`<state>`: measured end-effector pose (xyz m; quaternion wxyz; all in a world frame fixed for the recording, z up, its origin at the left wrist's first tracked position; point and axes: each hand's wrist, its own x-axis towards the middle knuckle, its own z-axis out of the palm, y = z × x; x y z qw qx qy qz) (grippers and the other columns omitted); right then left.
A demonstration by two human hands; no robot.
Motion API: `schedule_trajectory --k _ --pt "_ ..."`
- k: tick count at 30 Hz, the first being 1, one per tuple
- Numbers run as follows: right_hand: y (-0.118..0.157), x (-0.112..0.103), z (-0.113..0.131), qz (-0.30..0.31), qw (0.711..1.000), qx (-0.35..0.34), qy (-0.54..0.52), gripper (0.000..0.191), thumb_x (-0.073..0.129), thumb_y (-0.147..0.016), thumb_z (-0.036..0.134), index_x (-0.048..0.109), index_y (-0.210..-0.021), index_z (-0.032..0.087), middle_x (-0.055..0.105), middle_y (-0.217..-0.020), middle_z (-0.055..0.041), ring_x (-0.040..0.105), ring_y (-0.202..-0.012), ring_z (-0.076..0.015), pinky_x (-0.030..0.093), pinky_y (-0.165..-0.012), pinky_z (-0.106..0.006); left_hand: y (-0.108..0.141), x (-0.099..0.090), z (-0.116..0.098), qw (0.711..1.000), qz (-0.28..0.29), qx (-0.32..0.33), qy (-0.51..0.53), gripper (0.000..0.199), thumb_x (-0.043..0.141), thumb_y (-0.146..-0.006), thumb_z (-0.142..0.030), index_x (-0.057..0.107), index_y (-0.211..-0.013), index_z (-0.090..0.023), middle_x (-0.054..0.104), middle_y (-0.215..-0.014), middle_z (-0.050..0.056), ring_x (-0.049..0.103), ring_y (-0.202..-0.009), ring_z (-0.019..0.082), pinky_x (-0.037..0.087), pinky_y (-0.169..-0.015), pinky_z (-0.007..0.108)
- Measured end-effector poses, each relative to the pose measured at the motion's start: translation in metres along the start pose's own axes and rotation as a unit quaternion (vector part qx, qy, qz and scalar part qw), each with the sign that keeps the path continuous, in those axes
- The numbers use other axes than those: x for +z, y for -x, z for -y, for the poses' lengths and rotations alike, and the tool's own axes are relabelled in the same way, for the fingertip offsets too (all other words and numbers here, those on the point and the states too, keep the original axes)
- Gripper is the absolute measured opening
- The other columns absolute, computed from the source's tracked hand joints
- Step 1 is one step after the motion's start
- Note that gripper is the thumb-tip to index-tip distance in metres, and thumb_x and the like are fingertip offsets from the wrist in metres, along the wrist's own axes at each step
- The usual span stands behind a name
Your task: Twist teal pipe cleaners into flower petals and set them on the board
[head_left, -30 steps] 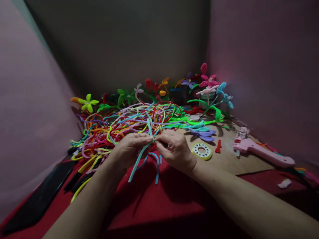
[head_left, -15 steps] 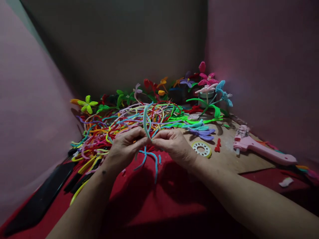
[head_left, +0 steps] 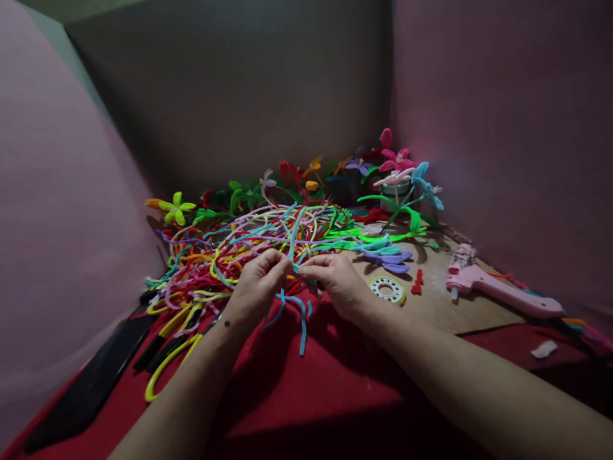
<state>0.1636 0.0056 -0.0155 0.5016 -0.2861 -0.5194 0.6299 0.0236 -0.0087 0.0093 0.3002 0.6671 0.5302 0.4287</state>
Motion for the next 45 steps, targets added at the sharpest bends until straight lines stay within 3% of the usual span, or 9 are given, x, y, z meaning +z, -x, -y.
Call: schedule_trajectory --k 6,12,20,26,31,36,39,45 --pt "-0.005 -0.003 -0.006 -0.048 0.995 -0.039 0.08 0.016 0.059 -0.064 0.025 0.057 -0.054 0.012 0.048 -0.047 0.0041 0.039 -0.047 -0.0064 0.031 -0.049 -0.021 0.002 0.007 0.007 0.99 -0.05 0.074 -0.106 0.016 0.049 -0.079 -0.031 0.053 -0.076 -0.017 0.049 -0.062 -0.003 0.044 -0.056 0.01 0.037 -0.054 0.021" --pt "-0.007 -0.005 -0.012 -0.062 0.967 -0.107 0.221 0.02 0.054 -0.071 0.026 0.057 -0.056 0.013 0.052 -0.053 0.0019 0.044 -0.054 -0.0086 0.034 -0.054 -0.021 0.003 0.005 0.012 0.972 -0.031 0.121 -0.198 0.017 0.047 -0.081 -0.034 0.053 -0.08 -0.018 0.051 -0.068 -0.001 0.046 -0.061 0.011 0.037 -0.058 0.021" --pt "-0.002 -0.003 -0.009 -0.033 0.967 -0.121 0.22 0.019 0.053 -0.071 0.023 0.058 -0.057 0.012 0.052 -0.052 0.0015 0.045 -0.053 -0.0087 0.035 -0.054 -0.022 0.001 -0.002 0.006 0.975 0.009 0.119 -0.187 0.013 0.047 -0.08 -0.028 0.048 -0.072 -0.018 0.042 -0.062 -0.004 0.038 -0.057 0.009 0.033 -0.055 0.021" --pt "-0.01 -0.009 -0.013 -0.051 0.998 -0.004 -0.02 0.01 0.055 -0.066 0.02 0.061 -0.067 0.012 0.055 -0.053 0.0017 0.043 -0.043 -0.007 0.034 -0.043 -0.02 -0.001 -0.011 -0.001 0.997 0.078 0.004 -0.016 0.015 0.049 -0.078 -0.029 0.046 -0.07 -0.018 0.044 -0.058 -0.005 0.04 -0.052 0.008 0.033 -0.051 0.021" --pt "-0.013 -0.011 -0.011 0.061 0.976 0.132 -0.161 0.011 0.065 -0.058 0.018 0.059 -0.065 0.012 0.054 -0.051 0.0026 0.046 -0.042 -0.0066 0.032 -0.039 -0.018 -0.001 -0.016 0.0 0.991 0.13 -0.024 0.031 0.017 0.056 -0.074 -0.031 0.05 -0.069 -0.016 0.047 -0.057 -0.005 0.039 -0.05 0.007 0.031 -0.049 0.019" --pt "-0.007 -0.009 -0.002 0.075 0.967 0.195 -0.145 0.007 0.062 -0.063 0.015 0.061 -0.062 0.008 0.059 -0.05 -0.0023 0.05 -0.042 -0.0079 0.039 -0.042 -0.019 0.0 -0.016 0.0 0.993 0.117 -0.021 0.004 0.017 0.057 -0.073 -0.032 0.053 -0.069 -0.016 0.043 -0.054 -0.005 0.034 -0.046 0.006 0.026 -0.043 0.018" --pt "-0.006 -0.011 -0.001 0.087 0.976 0.179 -0.094 0.008 0.06 -0.064 0.014 0.061 -0.06 0.007 0.062 -0.051 -0.0047 0.052 -0.042 -0.0085 0.042 -0.044 -0.02 0.001 -0.016 -0.003 0.994 0.105 -0.024 -0.019 0.016 0.057 -0.073 -0.031 0.053 -0.068 -0.016 0.041 -0.05 -0.006 0.03 -0.042 0.005 0.021 -0.038 0.018" --pt "-0.005 -0.013 0.001 0.123 0.982 0.141 -0.002 0.009 0.061 -0.064 0.016 0.064 -0.067 0.008 0.066 -0.058 -0.0072 0.058 -0.045 -0.0118 0.047 -0.044 -0.021 0.0 -0.018 -0.004 0.992 0.114 -0.059 -0.004 0.015 0.059 -0.071 -0.03 0.055 -0.067 -0.016 0.042 -0.043 -0.007 0.032 -0.036 0.004 0.022 -0.035 0.016"
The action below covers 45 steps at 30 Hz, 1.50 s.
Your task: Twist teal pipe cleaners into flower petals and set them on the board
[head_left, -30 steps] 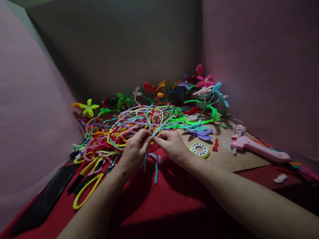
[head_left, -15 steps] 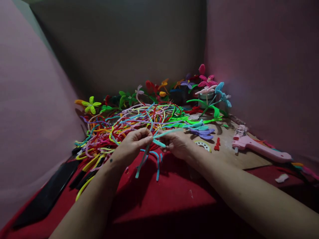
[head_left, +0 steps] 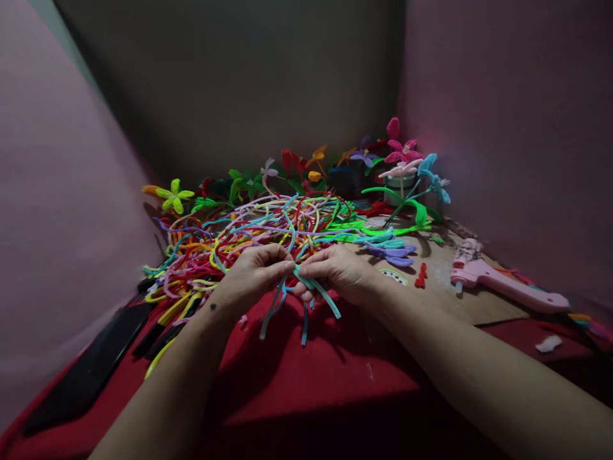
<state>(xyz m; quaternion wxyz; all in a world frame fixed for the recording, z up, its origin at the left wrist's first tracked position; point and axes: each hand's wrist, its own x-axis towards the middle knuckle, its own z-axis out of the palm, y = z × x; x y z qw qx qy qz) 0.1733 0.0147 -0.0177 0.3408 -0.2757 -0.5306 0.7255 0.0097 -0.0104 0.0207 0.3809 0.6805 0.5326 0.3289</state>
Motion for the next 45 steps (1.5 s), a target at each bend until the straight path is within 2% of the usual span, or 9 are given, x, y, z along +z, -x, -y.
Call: schedule_trajectory --k 6,10,13,18,22,27,29,34,45 --pt "0.001 0.01 -0.002 -0.054 0.996 0.001 0.072 0.01 0.057 -0.066 0.017 0.063 -0.062 0.011 0.063 -0.054 -0.0034 0.055 -0.043 -0.01 0.045 -0.041 -0.02 -0.003 0.008 0.005 0.991 0.007 -0.062 0.115 0.019 0.065 -0.064 -0.028 0.053 -0.067 -0.014 0.055 -0.045 -0.003 0.05 -0.036 0.011 0.04 -0.036 0.022" --pt "-0.002 0.01 -0.008 -0.102 0.987 -0.027 0.122 0.012 0.06 -0.063 0.017 0.06 -0.052 0.012 0.058 -0.046 -0.0002 0.046 -0.038 -0.0063 0.037 -0.038 -0.017 -0.005 0.015 0.006 0.988 -0.022 -0.064 0.136 0.018 0.064 -0.064 -0.026 0.053 -0.069 -0.013 0.061 -0.05 0.001 0.058 -0.043 0.013 0.047 -0.046 0.025" --pt "-0.002 0.01 -0.009 -0.087 0.992 -0.026 0.083 0.018 0.059 -0.065 0.018 0.058 -0.048 0.012 0.056 -0.043 -0.0001 0.044 -0.037 -0.0058 0.036 -0.038 -0.017 -0.005 0.018 0.006 0.988 -0.048 -0.043 0.14 0.018 0.064 -0.065 -0.026 0.052 -0.068 -0.013 0.062 -0.053 0.001 0.059 -0.046 0.013 0.048 -0.05 0.025" --pt "0.001 0.012 -0.008 -0.036 0.999 0.016 0.009 0.014 0.059 -0.068 0.019 0.059 -0.056 0.012 0.059 -0.049 -0.0015 0.053 -0.041 -0.0099 0.042 -0.041 -0.02 -0.005 0.019 0.005 0.995 -0.089 0.002 0.051 0.014 0.059 -0.069 -0.026 0.052 -0.068 -0.014 0.055 -0.051 -0.003 0.05 -0.042 0.009 0.041 -0.044 0.021" --pt "0.002 0.013 -0.006 -0.046 0.998 0.022 0.029 0.016 0.054 -0.072 0.012 0.058 -0.057 0.011 0.057 -0.047 -0.0003 0.049 -0.036 -0.0069 0.036 -0.034 -0.016 -0.006 0.019 0.008 0.982 -0.166 0.053 -0.076 0.014 0.056 -0.071 -0.026 0.052 -0.064 -0.015 0.048 -0.049 -0.005 0.042 -0.044 0.006 0.033 -0.043 0.019" --pt "0.004 0.016 0.0 -0.068 0.995 0.049 0.051 0.021 0.052 -0.077 0.011 0.054 -0.056 0.012 0.056 -0.043 0.001 0.049 -0.033 -0.007 0.035 -0.032 -0.015 -0.007 0.023 0.013 0.975 -0.192 0.052 -0.104 0.016 0.052 -0.074 -0.028 0.05 -0.064 -0.016 0.046 -0.047 -0.005 0.039 -0.042 0.007 0.031 -0.042 0.019" --pt "0.005 0.017 0.002 -0.078 0.994 0.054 0.057 0.024 0.049 -0.078 0.011 0.052 -0.055 0.013 0.054 -0.04 0.0016 0.047 -0.031 -0.0066 0.035 -0.031 -0.015 -0.007 0.023 0.013 0.98 -0.182 0.047 -0.058 0.015 0.053 -0.073 -0.029 0.05 -0.066 -0.016 0.045 -0.047 -0.006 0.038 -0.04 0.006 0.029 -0.04 0.018" --pt "0.004 0.015 0.001 -0.06 0.996 0.056 0.046 0.02 0.049 -0.075 0.009 0.055 -0.057 0.011 0.058 -0.044 -0.001 0.051 -0.033 -0.0082 0.04 -0.033 -0.017 -0.007 0.017 0.012 0.992 -0.054 -0.021 0.116 0.024 0.06 -0.071 -0.037 0.056 -0.072 -0.013 0.047 -0.046 -0.005 0.034 -0.035 0.004 0.023 -0.034 0.018" --pt "0.001 0.008 -0.006 -0.01 0.999 0.032 -0.038 0.006 0.055 -0.07 0.014 0.056 -0.065 0.011 0.066 -0.06 -0.009 0.06 -0.046 -0.0151 0.048 -0.045 -0.025 -0.009 0.011 0.014 0.991 -0.102 -0.013 0.09 0.024 0.06 -0.071 -0.033 0.054 -0.06 -0.013 0.043 -0.04 -0.005 0.033 -0.034 0.003 0.021 -0.034 0.016"
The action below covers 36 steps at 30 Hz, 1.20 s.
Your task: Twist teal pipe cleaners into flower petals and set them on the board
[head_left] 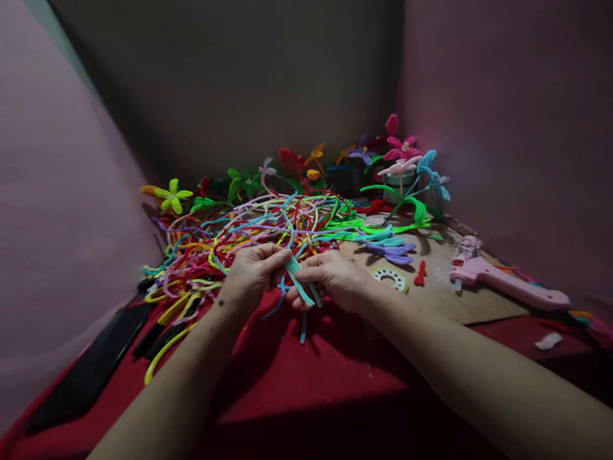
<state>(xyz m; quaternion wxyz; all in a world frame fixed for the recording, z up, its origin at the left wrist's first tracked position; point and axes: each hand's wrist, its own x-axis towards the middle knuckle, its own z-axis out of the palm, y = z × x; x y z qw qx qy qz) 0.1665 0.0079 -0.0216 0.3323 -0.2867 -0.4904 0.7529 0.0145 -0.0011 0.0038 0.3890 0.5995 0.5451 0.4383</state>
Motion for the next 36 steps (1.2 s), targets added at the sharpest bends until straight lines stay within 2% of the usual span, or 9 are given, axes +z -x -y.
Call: schedule_trajectory --k 5,9,13,18,22,27,30,32,36 --pt "-0.004 -0.002 -0.006 -0.041 0.996 -0.056 0.056 0.012 0.058 -0.064 0.015 0.053 -0.054 0.013 0.061 -0.048 -0.0038 0.05 -0.036 -0.0111 0.04 -0.037 -0.022 0.002 0.009 0.001 0.989 -0.069 0.077 -0.109 0.02 0.056 -0.073 -0.029 0.055 -0.061 -0.013 0.044 -0.043 -0.005 0.035 -0.04 0.005 0.027 -0.039 0.017" --pt "-0.001 -0.001 -0.004 -0.017 0.999 -0.041 0.027 0.009 0.058 -0.064 0.018 0.056 -0.056 0.013 0.059 -0.048 -0.0026 0.054 -0.04 -0.0129 0.042 -0.041 -0.024 0.005 0.014 -0.001 0.977 -0.102 0.108 -0.155 0.019 0.054 -0.074 -0.027 0.056 -0.06 -0.013 0.046 -0.047 -0.004 0.037 -0.044 0.005 0.03 -0.041 0.017" --pt "-0.001 -0.001 -0.002 -0.007 0.999 -0.033 0.016 0.017 0.062 -0.063 0.029 0.059 -0.063 0.012 0.061 -0.055 -0.0043 0.058 -0.05 -0.0151 0.043 -0.048 -0.027 0.007 0.014 -0.004 0.99 -0.065 0.065 -0.104 0.018 0.055 -0.072 -0.028 0.057 -0.061 -0.013 0.042 -0.043 -0.006 0.032 -0.039 0.004 0.024 -0.036 0.017" --pt "-0.001 -0.003 -0.001 -0.026 0.989 -0.09 0.114 0.027 0.067 -0.06 0.032 0.051 -0.048 0.013 0.042 -0.043 0.0052 0.033 -0.042 -0.0049 0.024 -0.044 -0.023 0.009 0.014 -0.007 0.994 -0.03 0.058 -0.092 0.018 0.059 -0.07 -0.028 0.058 -0.059 -0.013 0.043 -0.044 -0.006 0.033 -0.04 0.004 0.024 -0.037 0.016" --pt "0.0 -0.003 0.0 -0.05 0.984 -0.08 0.151 0.026 0.067 -0.058 0.029 0.05 -0.047 0.014 0.032 -0.041 0.0075 0.022 -0.042 -0.0045 0.016 -0.045 -0.025 0.009 0.012 -0.011 0.997 -0.001 0.032 -0.069 0.02 0.061 -0.068 -0.029 0.057 -0.058 -0.012 0.041 -0.042 -0.007 0.03 -0.038 0.003 0.021 -0.036 0.016" --pt "-0.003 -0.002 -0.001 -0.055 0.986 -0.139 0.073 0.021 0.066 -0.06 0.027 0.054 -0.049 0.014 0.041 -0.046 0.0055 0.03 -0.046 -0.0053 0.022 -0.048 -0.025 0.007 0.008 -0.009 0.999 0.036 -0.007 0.014 0.027 0.061 -0.071 -0.04 0.057 -0.07 -0.014 0.045 -0.046 -0.006 0.032 -0.037 0.003 0.022 -0.037 0.016" --pt "-0.005 -0.002 -0.001 -0.101 0.978 -0.183 0.015 0.019 0.065 -0.061 0.028 0.057 -0.053 0.014 0.047 -0.049 0.0039 0.036 -0.046 -0.0056 0.025 -0.049 -0.024 0.006 0.01 -0.004 0.991 0.106 -0.053 0.069 0.033 0.061 -0.069 -0.046 0.057 -0.07 -0.014 0.044 -0.047 -0.006 0.031 -0.036 0.003 0.022 -0.035 0.016" --pt "-0.007 -0.003 -0.001 -0.103 0.977 -0.187 -0.013 0.019 0.066 -0.061 0.029 0.058 -0.055 0.013 0.05 -0.05 0.0034 0.038 -0.046 -0.0056 0.027 -0.048 -0.023 0.007 0.013 0.0 0.979 0.146 -0.09 0.11 0.033 0.063 -0.067 -0.046 0.056 -0.066 -0.014 0.04 -0.044 -0.007 0.029 -0.034 0.002 0.021 -0.035 0.016" --pt "-0.009 -0.003 -0.002 -0.076 0.98 -0.171 -0.065 0.019 0.069 -0.059 0.03 0.06 -0.061 0.013 0.053 -0.053 0.0027 0.041 -0.044 -0.0059 0.029 -0.046 -0.023 0.007 0.019 0.007 0.98 0.139 -0.071 0.126 0.03 0.062 -0.07 -0.041 0.057 -0.063 -0.013 0.037 -0.04 -0.007 0.026 -0.033 0.002 0.017 -0.035 0.017"
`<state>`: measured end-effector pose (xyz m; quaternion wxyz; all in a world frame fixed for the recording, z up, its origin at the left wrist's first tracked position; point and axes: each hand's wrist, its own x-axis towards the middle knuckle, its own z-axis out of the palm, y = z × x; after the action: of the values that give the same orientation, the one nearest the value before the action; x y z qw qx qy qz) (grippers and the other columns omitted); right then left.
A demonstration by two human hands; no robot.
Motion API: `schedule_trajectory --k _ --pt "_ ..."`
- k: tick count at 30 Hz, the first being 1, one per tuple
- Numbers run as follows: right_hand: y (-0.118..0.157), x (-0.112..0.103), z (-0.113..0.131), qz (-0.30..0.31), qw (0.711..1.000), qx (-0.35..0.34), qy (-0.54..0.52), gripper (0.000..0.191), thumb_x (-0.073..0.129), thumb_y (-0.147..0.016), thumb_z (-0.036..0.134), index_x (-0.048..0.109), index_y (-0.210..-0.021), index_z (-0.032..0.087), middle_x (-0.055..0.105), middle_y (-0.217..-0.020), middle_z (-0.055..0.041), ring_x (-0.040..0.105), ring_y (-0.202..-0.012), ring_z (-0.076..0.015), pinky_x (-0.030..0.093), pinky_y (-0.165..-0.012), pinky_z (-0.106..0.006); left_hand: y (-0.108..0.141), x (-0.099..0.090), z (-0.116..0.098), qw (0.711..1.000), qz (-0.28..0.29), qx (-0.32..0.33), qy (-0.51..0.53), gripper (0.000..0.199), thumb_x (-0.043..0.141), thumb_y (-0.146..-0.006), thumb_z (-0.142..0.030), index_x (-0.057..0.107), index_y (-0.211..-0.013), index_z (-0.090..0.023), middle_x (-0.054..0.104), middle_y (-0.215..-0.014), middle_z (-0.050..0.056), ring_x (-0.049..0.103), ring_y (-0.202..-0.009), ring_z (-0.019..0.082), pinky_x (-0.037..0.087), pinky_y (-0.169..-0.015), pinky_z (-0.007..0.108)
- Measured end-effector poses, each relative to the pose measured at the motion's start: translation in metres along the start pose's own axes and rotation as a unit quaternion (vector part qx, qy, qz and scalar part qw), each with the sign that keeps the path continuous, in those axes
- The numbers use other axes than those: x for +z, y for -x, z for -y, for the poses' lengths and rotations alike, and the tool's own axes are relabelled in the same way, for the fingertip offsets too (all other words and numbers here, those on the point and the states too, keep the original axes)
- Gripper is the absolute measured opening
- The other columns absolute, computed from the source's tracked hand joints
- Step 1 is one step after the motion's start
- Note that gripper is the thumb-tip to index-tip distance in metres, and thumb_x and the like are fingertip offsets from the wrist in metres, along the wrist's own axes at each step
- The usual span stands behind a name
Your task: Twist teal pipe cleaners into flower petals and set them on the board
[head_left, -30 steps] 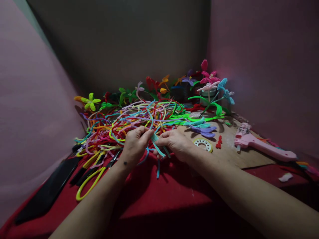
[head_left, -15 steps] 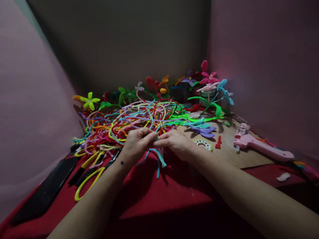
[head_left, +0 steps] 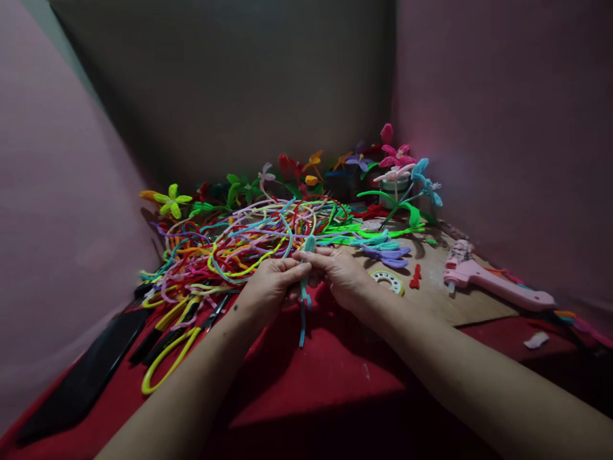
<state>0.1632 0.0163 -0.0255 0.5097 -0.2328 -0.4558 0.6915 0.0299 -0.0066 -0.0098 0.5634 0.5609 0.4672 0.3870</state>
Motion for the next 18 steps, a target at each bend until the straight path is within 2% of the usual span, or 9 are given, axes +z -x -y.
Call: schedule_trajectory --k 5,9,13,18 --pt "-0.002 -0.003 0.0 -0.006 0.999 -0.014 -0.047 0.018 0.07 -0.058 0.028 0.059 -0.059 0.013 0.05 -0.05 0.0034 0.043 -0.044 -0.0077 0.034 -0.044 -0.024 -0.004 -0.002 0.005 0.999 -0.022 0.036 -0.024 0.024 0.062 -0.07 -0.037 0.063 -0.069 -0.013 0.043 -0.044 -0.004 0.03 -0.036 0.005 0.019 -0.038 0.02" --pt "-0.005 -0.006 0.0 -0.007 0.998 -0.043 -0.051 0.022 0.072 -0.058 0.028 0.056 -0.053 0.014 0.049 -0.045 0.0038 0.044 -0.041 -0.0075 0.033 -0.042 -0.023 -0.003 -0.002 0.002 0.999 -0.025 0.034 -0.035 0.022 0.063 -0.068 -0.035 0.064 -0.068 -0.013 0.052 -0.05 -0.001 0.038 -0.04 0.006 0.024 -0.041 0.021" --pt "-0.006 -0.006 0.0 -0.04 0.997 -0.033 -0.056 0.026 0.075 -0.054 0.026 0.052 -0.05 0.014 0.049 -0.042 0.0045 0.044 -0.038 -0.0063 0.031 -0.041 -0.021 0.0 -0.001 -0.004 0.998 -0.021 0.027 -0.052 0.022 0.063 -0.067 -0.034 0.064 -0.065 -0.012 0.051 -0.049 -0.002 0.035 -0.04 0.005 0.023 -0.041 0.02" --pt "-0.004 -0.005 0.0 0.006 0.999 -0.029 -0.04 0.022 0.072 -0.057 0.027 0.055 -0.055 0.013 0.054 -0.047 0.0025 0.049 -0.041 -0.0086 0.036 -0.044 -0.023 0.0 -0.003 -0.005 0.999 -0.005 0.015 -0.036 0.019 0.063 -0.068 -0.03 0.063 -0.062 -0.012 0.054 -0.05 -0.001 0.036 -0.04 0.004 0.023 -0.041 0.019"
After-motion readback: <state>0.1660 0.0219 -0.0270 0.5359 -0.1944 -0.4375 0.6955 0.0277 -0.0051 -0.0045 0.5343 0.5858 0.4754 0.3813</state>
